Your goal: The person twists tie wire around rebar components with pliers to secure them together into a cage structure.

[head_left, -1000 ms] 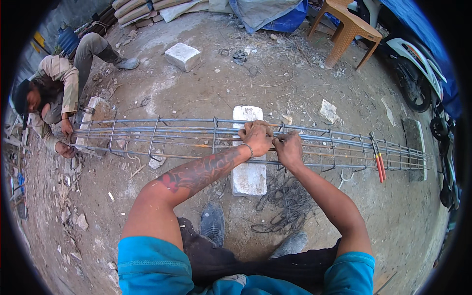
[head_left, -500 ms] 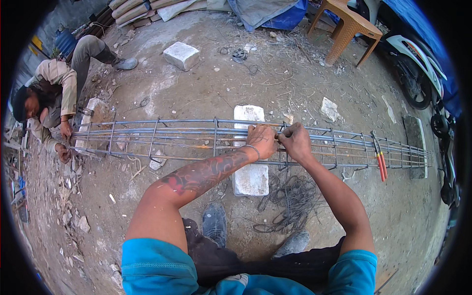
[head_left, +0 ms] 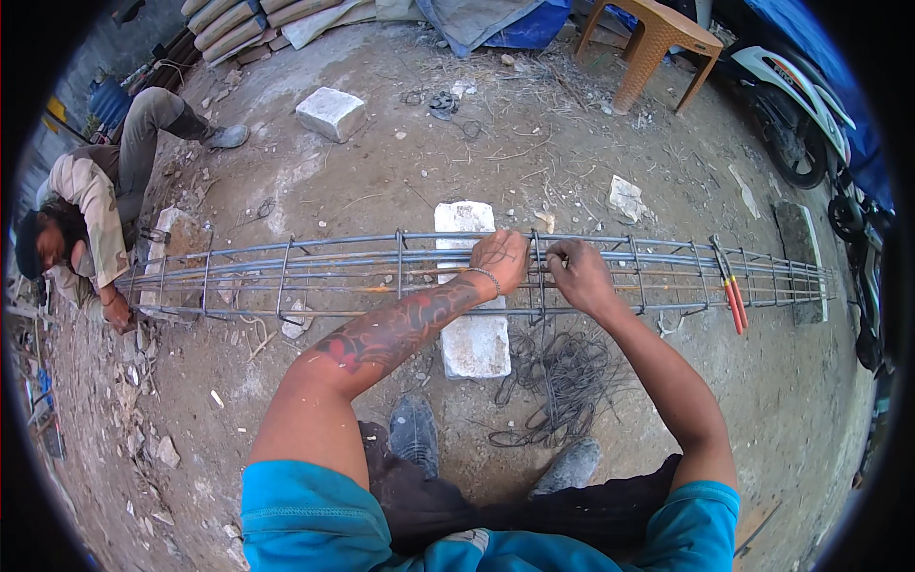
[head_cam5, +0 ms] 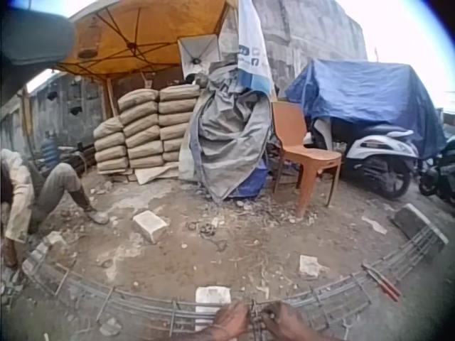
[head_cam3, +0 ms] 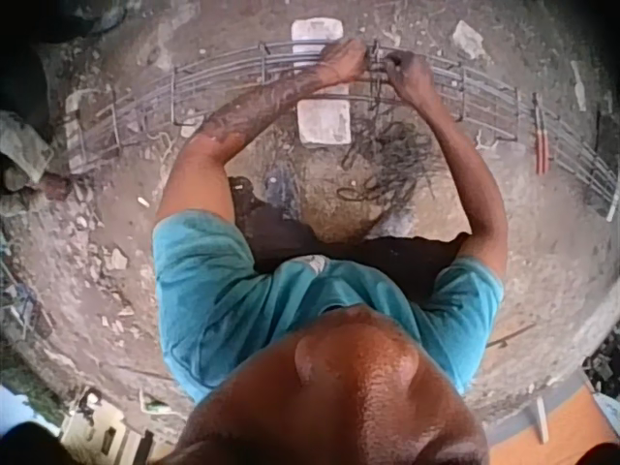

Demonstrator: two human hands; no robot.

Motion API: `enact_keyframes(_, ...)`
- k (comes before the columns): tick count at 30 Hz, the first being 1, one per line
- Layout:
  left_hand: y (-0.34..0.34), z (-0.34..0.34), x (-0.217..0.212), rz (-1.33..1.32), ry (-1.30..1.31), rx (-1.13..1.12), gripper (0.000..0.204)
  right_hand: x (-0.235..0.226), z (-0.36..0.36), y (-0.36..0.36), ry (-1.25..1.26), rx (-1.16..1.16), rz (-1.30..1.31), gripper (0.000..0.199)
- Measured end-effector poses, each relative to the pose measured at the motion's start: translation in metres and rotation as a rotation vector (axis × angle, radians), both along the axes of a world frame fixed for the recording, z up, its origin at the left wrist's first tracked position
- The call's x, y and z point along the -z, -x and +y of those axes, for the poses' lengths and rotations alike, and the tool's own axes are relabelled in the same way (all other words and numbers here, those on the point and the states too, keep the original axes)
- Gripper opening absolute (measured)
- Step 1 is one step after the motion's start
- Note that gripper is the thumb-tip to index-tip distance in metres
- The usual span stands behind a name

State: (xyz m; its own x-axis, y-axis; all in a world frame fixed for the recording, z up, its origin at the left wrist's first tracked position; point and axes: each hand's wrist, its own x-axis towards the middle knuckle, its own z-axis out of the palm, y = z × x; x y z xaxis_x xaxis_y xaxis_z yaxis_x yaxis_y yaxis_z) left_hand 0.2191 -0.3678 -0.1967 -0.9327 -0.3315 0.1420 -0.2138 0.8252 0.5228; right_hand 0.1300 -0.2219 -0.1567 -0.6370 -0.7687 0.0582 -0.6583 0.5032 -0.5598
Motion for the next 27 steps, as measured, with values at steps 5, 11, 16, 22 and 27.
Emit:
enact_keyframes(5,-0.003,0.000,-0.012,-0.010,0.040,0.017,0.014,0.002,0.012,-0.020,-0.032,-0.065,0.214,0.028)
enact_keyframes(11,-0.003,0.001,-0.022,-0.050,0.103,0.108,0.015,0.007,0.003,-0.028,-0.062,0.037,0.165,0.029)
enact_keyframes(16,-0.003,0.003,-0.020,0.060,-0.010,0.158,0.016,0.008,0.001,-0.035,-0.090,0.051,0.254,0.029)
enact_keyframes(22,0.002,0.003,-0.013,0.084,-0.029,0.141,0.017,0.013,-0.002,-0.033,-0.063,0.079,0.197,0.029)
enact_keyframes(27,0.005,0.003,-0.013,0.075,-0.050,0.113,0.016,0.009,-0.011,-0.037,-0.237,0.106,0.216,0.032)
